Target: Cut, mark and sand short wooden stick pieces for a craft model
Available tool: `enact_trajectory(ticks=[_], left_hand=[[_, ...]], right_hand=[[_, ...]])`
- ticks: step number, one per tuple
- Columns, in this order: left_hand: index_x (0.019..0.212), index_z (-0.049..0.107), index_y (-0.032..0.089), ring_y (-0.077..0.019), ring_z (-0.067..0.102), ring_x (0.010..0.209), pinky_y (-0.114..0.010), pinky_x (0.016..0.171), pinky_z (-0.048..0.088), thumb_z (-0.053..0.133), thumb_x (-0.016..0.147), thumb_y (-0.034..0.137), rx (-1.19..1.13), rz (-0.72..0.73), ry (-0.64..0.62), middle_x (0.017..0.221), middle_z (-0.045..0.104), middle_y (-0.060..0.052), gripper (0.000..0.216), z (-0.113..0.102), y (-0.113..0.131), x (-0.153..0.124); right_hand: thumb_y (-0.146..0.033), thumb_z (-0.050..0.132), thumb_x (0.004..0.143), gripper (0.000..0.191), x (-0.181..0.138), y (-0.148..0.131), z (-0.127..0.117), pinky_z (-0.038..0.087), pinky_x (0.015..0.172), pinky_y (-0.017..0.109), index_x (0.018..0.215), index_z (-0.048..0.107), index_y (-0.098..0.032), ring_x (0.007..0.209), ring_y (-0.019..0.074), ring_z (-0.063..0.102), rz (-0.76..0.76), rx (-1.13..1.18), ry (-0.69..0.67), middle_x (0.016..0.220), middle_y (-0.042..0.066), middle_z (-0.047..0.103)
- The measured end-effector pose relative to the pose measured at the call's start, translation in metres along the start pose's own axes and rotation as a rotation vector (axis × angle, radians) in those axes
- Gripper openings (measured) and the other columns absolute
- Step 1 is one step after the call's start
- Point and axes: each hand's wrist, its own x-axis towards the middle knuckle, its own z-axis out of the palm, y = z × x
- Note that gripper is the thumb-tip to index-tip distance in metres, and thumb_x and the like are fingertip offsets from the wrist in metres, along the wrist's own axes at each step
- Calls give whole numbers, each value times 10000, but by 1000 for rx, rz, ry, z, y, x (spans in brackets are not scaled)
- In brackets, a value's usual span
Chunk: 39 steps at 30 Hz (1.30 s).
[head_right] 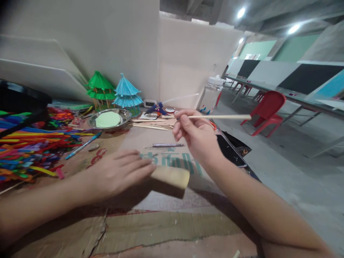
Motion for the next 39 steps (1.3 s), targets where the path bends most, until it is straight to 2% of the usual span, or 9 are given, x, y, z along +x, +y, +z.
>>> enact_trajectory(ticks=[2, 6, 10, 13, 15, 21, 29, 32, 39], left_hand=[[1273, 605, 159, -221, 686, 1048, -422, 1089, 430, 481, 1010, 155, 135, -109, 38, 1172, 752, -104, 291, -28, -20, -1], [1253, 607, 153, -212, 655, 1009, -499, 1124, 390, 388, 1048, 280, 426, -555, -110, 1001, 716, -35, 326, -64, -72, -14], [1207, 613, 125, -177, 619, 934, -441, 1066, 413, 249, 1063, 229, 463, -687, -333, 921, 694, -33, 405, -47, -123, -43], [919, 662, 114, -153, 572, 722, -344, 888, 457, 421, 1033, 248, 405, -695, -419, 764, 692, -32, 299, -24, -145, -61], [838, 660, 104, -124, 514, 634, -263, 746, 424, 498, 1011, 263, 359, -687, -454, 696, 667, -13, 285, -19, -149, -66], [1074, 678, 49, -148, 587, 807, -230, 731, 383, 370, 1070, 283, 275, -683, -390, 917, 704, -65, 388, -30, -127, -47], [916, 704, 169, -217, 665, 842, -347, 768, 514, 497, 1017, 274, -61, -402, -311, 912, 715, -61, 253, 35, -35, -10], [1051, 691, 174, -219, 676, 940, -356, 844, 536, 514, 1019, 268, -115, -364, -288, 1041, 724, -72, 203, 54, -14, -13], [1033, 651, 179, -205, 655, 877, -343, 779, 551, 496, 993, 116, -189, -320, -288, 1008, 700, -47, 172, 48, 9, -21]], right_hand=[[-248, 758, 861, 94, 11, -4, -15, 574, 659, 263, 941, 718, -221, 689, 123, 671, -31, -50, 1, 819, 17, 734], [-164, 739, 790, 367, 27, 2, -39, 608, 866, 363, 1153, 720, -217, 1021, 214, 721, 130, -69, -134, 1246, 85, 700], [-272, 688, 863, 240, 31, 19, -46, 605, 718, 329, 1093, 673, -202, 763, 142, 709, 127, -134, -163, 1160, 65, 685], [-270, 621, 927, 214, 28, 25, -45, 451, 474, 248, 1115, 523, -246, 483, 74, 541, 73, -317, -211, 973, -6, 696], [-236, 559, 961, 224, 24, 27, -44, 397, 468, 244, 1153, 449, -264, 459, 86, 501, 58, -511, -286, 929, -16, 719], [-130, 608, 928, 88, 6, 50, -26, 444, 696, 288, 881, 623, -202, 790, 183, 631, -139, -1106, -525, 868, 40, 700], [-139, 641, 940, 70, 12, 81, -5, 440, 770, 321, 900, 694, -162, 889, 219, 622, -208, -1344, -657, 917, 79, 686], [-199, 658, 953, 81, 17, 82, -16, 460, 826, 345, 1002, 699, -149, 948, 238, 631, -205, -1346, -615, 1003, 99, 699], [-165, 620, 976, 135, 23, 98, -45, 473, 898, 352, 1065, 722, -166, 1006, 232, 646, -138, -1298, -588, 1057, 95, 715]])
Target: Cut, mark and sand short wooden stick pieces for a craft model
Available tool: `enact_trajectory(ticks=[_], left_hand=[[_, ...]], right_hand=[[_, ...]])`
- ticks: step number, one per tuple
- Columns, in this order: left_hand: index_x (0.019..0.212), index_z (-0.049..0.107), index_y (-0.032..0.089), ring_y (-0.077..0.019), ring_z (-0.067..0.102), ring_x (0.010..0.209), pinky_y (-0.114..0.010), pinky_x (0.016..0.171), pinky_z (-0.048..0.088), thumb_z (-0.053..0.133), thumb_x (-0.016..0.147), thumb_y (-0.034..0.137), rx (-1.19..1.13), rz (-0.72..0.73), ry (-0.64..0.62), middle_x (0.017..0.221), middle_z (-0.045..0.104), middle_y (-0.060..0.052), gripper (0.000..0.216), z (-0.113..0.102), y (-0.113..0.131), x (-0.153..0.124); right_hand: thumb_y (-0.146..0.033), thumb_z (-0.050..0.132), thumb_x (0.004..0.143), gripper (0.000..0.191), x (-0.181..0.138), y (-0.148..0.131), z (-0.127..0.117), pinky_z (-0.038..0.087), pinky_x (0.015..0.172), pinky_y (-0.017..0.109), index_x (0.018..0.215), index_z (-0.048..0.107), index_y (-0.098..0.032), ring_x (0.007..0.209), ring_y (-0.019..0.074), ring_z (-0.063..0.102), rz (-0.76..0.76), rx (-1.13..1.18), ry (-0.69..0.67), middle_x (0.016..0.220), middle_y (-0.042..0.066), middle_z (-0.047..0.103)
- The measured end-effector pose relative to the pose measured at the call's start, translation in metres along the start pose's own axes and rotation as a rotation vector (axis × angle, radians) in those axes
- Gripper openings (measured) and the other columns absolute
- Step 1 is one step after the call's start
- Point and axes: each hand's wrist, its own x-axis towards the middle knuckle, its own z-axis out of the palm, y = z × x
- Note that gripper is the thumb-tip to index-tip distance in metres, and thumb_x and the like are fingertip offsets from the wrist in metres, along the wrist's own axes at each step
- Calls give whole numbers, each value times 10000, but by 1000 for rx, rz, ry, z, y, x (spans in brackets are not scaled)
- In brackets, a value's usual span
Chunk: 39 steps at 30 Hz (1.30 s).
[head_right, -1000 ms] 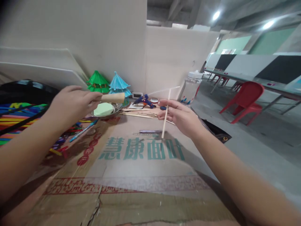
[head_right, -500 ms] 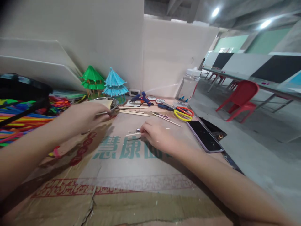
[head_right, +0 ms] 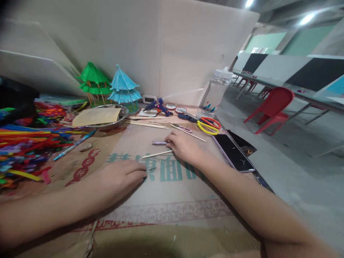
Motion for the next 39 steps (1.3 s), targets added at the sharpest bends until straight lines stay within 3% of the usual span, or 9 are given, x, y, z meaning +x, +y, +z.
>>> enact_trajectory(ticks=[8, 15, 19, 23, 26, 29, 31, 35, 39], left_hand=[[1123, 622, 177, -219, 637, 941, -355, 840, 537, 536, 965, 91, -24, 20, 5, 1068, 686, -52, 199, -3, 4, -1], [1153, 627, 162, -237, 657, 973, -375, 850, 546, 477, 947, 50, 43, -7, -28, 1101, 698, -82, 278, -6, 19, -5], [1146, 634, 154, -256, 675, 951, -380, 785, 566, 482, 921, 39, 44, -12, -84, 1064, 706, -86, 295, -11, 28, -2], [1129, 641, 149, -276, 705, 937, -404, 738, 587, 462, 1000, 169, 98, -2, 21, 1246, 690, -148, 222, -3, 23, 0], [1207, 622, 142, -241, 721, 766, -370, 607, 566, 453, 1034, 310, 150, -7, 28, 1307, 685, -173, 295, 4, 19, -3], [1298, 575, 139, -218, 719, 687, -349, 545, 542, 505, 940, 191, 156, 9, -51, 1407, 640, -179, 368, 3, 17, -7], [1322, 558, 143, -225, 725, 687, -354, 538, 539, 500, 827, 98, 148, -5, -103, 1474, 588, -185, 501, 0, 16, -9], [1310, 573, 145, -214, 712, 631, -348, 510, 518, 451, 779, 56, 136, -30, -193, 1522, 523, -225, 552, -3, 15, -8], [1241, 606, 179, -199, 696, 587, -329, 486, 500, 469, 834, 103, 158, -65, -190, 1479, 573, -216, 437, 0, 18, -5]], right_hand=[[-201, 510, 1019, 140, -2, -8, -11, 479, 808, 348, 1044, 648, -189, 912, 238, 642, 113, -19, 130, 991, 94, 706], [-237, 548, 1007, 197, -23, -17, -2, 501, 841, 337, 1138, 692, -206, 958, 217, 642, -115, 103, -20, 1110, 97, 641], [-86, 522, 947, 239, -29, -10, 14, 500, 798, 319, 1036, 718, -191, 900, 205, 648, -152, 135, 22, 966, 74, 672], [-114, 538, 942, 226, -30, -11, 13, 516, 742, 312, 1037, 726, -196, 832, 192, 653, -168, 160, 54, 949, 74, 666], [-216, 511, 1006, 212, -32, -18, 2, 527, 741, 341, 1045, 719, -222, 822, 200, 647, -160, 186, 205, 934, 74, 656], [-283, 430, 1052, 256, -36, -26, -11, 515, 908, 424, 1081, 683, -256, 1018, 253, 638, -100, 214, 472, 1048, 103, 648], [-372, 390, 1069, 293, -38, -28, -16, 497, 955, 450, 1089, 664, -271, 1081, 275, 622, -27, 265, 561, 1080, 110, 637], [-511, 275, 1084, 478, -38, -27, -15, 528, 778, 394, 1065, 684, -264, 815, 224, 655, 42, 354, 401, 886, 73, 668], [-504, 413, 1062, 398, -36, -26, -4, 534, 843, 389, 1192, 704, -265, 925, 234, 688, -208, 316, 240, 997, 85, 740]])
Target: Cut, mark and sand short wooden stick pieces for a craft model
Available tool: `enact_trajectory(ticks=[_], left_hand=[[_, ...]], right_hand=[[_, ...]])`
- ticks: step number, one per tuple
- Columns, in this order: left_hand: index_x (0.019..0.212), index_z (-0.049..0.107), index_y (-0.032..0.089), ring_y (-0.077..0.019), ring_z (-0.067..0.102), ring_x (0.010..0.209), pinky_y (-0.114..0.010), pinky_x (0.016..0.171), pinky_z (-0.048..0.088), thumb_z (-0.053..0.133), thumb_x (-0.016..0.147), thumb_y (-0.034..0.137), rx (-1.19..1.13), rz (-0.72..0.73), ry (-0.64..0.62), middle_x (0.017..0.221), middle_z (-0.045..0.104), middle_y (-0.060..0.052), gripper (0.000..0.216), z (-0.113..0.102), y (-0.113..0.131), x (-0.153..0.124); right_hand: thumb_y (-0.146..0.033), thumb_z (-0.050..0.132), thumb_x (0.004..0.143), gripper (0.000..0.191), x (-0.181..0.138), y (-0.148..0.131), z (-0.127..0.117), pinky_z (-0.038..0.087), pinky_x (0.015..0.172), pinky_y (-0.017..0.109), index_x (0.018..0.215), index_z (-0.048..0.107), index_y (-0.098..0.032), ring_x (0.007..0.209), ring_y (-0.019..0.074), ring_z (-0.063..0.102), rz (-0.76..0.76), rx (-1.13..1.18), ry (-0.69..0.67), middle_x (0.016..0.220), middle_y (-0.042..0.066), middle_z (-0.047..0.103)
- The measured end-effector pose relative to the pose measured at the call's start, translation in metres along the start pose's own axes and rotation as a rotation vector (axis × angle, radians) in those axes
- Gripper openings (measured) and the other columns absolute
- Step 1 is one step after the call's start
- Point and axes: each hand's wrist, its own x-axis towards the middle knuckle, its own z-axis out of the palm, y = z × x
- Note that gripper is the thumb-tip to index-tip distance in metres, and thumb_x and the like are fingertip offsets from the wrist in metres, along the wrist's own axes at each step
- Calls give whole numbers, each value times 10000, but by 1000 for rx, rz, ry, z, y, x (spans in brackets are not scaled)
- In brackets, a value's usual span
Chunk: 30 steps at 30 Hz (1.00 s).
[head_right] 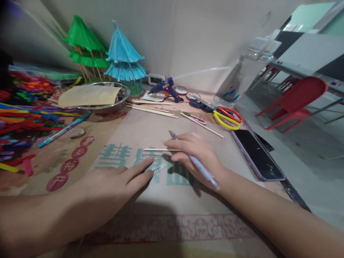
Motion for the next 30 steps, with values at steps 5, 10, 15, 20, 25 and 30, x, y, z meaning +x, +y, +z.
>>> enact_trajectory(ticks=[5, 10, 15, 20, 25, 30], left_hand=[[1171, 623, 185, -173, 676, 559, -301, 463, 448, 497, 858, 154, 5, -23, 76, 1427, 624, -205, 340, 2, 5, 1], [1146, 631, 167, -176, 672, 542, -308, 452, 438, 485, 890, 151, 3, -25, 58, 1412, 631, -217, 295, -4, 6, 3], [1191, 639, 163, -204, 674, 552, -347, 450, 445, 464, 911, 155, -27, -42, 20, 1466, 576, -238, 331, -5, 8, 2], [1314, 615, 135, -198, 678, 549, -344, 415, 434, 434, 906, 146, 91, -31, 73, 1429, 618, -218, 447, -1, 9, 2], [1307, 638, 68, -212, 671, 593, -344, 422, 453, 433, 880, 113, 126, -37, 126, 1321, 690, -225, 475, -2, 12, 4], [1347, 612, 75, -208, 659, 587, -354, 426, 446, 421, 880, 125, 104, -22, 98, 1405, 631, -235, 507, 0, 13, 3]], right_hand=[[-318, 530, 1043, 270, 0, 12, 17, 529, 886, 393, 1208, 741, -285, 1025, 246, 651, 72, -72, -100, 1094, 86, 678], [-294, 546, 1028, 256, 2, 18, 21, 507, 781, 351, 1106, 789, -291, 893, 226, 634, 108, -96, -180, 949, 62, 640], [-290, 509, 1034, 281, 4, 13, 16, 501, 744, 326, 1098, 782, -282, 865, 212, 642, 123, -32, -229, 927, 58, 636], [-294, 532, 1017, 280, 5, 13, 15, 488, 739, 334, 1124, 790, -302, 822, 212, 627, 105, 3, -250, 893, 57, 634], [-274, 537, 1004, 287, 5, 15, 16, 481, 729, 327, 1133, 791, -312, 797, 201, 606, 113, 2, -265, 873, 50, 622], [-268, 539, 1001, 292, 4, 14, 17, 476, 704, 323, 1137, 793, -318, 804, 206, 609, 122, -21, -270, 866, 51, 615]])
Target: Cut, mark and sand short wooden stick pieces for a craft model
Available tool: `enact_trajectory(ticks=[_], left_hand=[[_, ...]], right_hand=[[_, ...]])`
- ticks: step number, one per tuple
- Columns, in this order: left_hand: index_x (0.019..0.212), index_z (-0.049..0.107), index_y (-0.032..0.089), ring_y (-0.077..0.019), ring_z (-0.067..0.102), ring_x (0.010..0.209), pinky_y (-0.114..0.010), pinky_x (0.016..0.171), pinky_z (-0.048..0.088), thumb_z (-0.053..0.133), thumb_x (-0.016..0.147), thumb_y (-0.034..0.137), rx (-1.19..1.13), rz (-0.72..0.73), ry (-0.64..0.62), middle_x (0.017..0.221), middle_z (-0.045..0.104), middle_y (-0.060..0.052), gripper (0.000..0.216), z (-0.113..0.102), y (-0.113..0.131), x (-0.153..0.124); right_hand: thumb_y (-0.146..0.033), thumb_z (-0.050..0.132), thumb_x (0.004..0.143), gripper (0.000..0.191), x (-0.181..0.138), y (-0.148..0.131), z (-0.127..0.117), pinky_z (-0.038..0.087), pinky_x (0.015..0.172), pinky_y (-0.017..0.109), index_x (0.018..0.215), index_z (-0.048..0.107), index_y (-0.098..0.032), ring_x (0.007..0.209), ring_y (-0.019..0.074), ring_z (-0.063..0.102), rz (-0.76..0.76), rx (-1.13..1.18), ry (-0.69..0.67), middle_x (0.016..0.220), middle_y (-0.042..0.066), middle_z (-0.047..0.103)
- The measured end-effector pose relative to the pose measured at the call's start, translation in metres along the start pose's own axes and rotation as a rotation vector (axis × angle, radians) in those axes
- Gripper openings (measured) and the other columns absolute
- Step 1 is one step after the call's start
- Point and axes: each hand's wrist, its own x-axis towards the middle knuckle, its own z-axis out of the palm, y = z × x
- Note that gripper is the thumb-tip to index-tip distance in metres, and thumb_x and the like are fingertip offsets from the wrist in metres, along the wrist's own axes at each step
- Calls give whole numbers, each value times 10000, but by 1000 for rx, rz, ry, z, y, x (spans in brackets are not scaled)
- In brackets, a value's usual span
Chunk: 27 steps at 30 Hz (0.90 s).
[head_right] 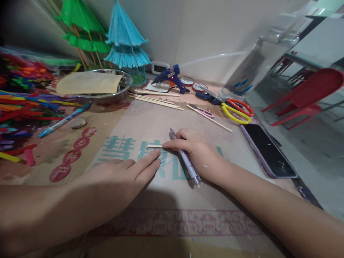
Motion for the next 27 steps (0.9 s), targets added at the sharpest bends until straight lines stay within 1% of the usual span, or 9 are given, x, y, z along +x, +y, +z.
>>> enact_trajectory(ticks=[4, 9, 12, 17, 20, 24, 27], left_hand=[[1408, 559, 116, -187, 641, 537, -351, 418, 430, 412, 890, 141, 22, -18, -51, 1465, 586, -220, 539, 1, -1, 0], [1381, 572, 97, -215, 666, 559, -373, 418, 432, 408, 896, 141, -39, -37, -40, 1499, 538, -247, 514, 1, -1, 1], [1365, 577, 117, -197, 658, 543, -365, 418, 415, 446, 900, 154, -75, -56, -48, 1529, 506, -242, 484, 0, -1, 1], [1332, 583, 135, -182, 652, 521, -341, 401, 387, 483, 899, 162, -68, -64, -49, 1524, 509, -245, 446, 0, -3, 1], [1327, 581, 140, -178, 655, 521, -337, 404, 399, 471, 909, 160, -54, -59, -65, 1534, 493, -246, 433, -1, -3, 1], [1286, 598, 155, -181, 681, 569, -324, 419, 425, 474, 929, 158, -37, -56, -100, 1542, 492, -221, 378, -6, -3, 2], [1299, 588, 159, -170, 679, 562, -313, 415, 421, 490, 931, 160, -8, -61, -118, 1550, 482, -218, 381, -8, -3, 3]], right_hand=[[-260, 522, 1006, 309, 0, 0, 0, 480, 711, 331, 1147, 792, -311, 818, 216, 621, -4, 0, -4, 876, 58, 619], [-263, 521, 1005, 312, 0, -2, -2, 488, 723, 334, 1148, 793, -316, 834, 220, 632, 8, 3, -21, 878, 60, 625], [-262, 520, 1006, 313, 1, -2, -3, 490, 715, 337, 1150, 792, -318, 822, 219, 629, -1, 3, -24, 876, 62, 626], [-272, 511, 1017, 315, 1, -1, -3, 479, 694, 330, 1160, 790, -304, 805, 211, 621, -29, -5, -29, 864, 62, 612], [-277, 511, 1022, 313, 1, -1, -3, 466, 690, 327, 1158, 792, -295, 790, 206, 613, -35, 6, -18, 856, 61, 608], [-286, 531, 1017, 299, 1, -2, -3, 460, 704, 328, 1163, 792, -292, 804, 212, 616, -30, 38, -24, 867, 64, 621], [-261, 537, 1010, 302, 0, -3, -4, 454, 707, 334, 1170, 792, -284, 807, 219, 617, -34, 42, -25, 870, 68, 615]])
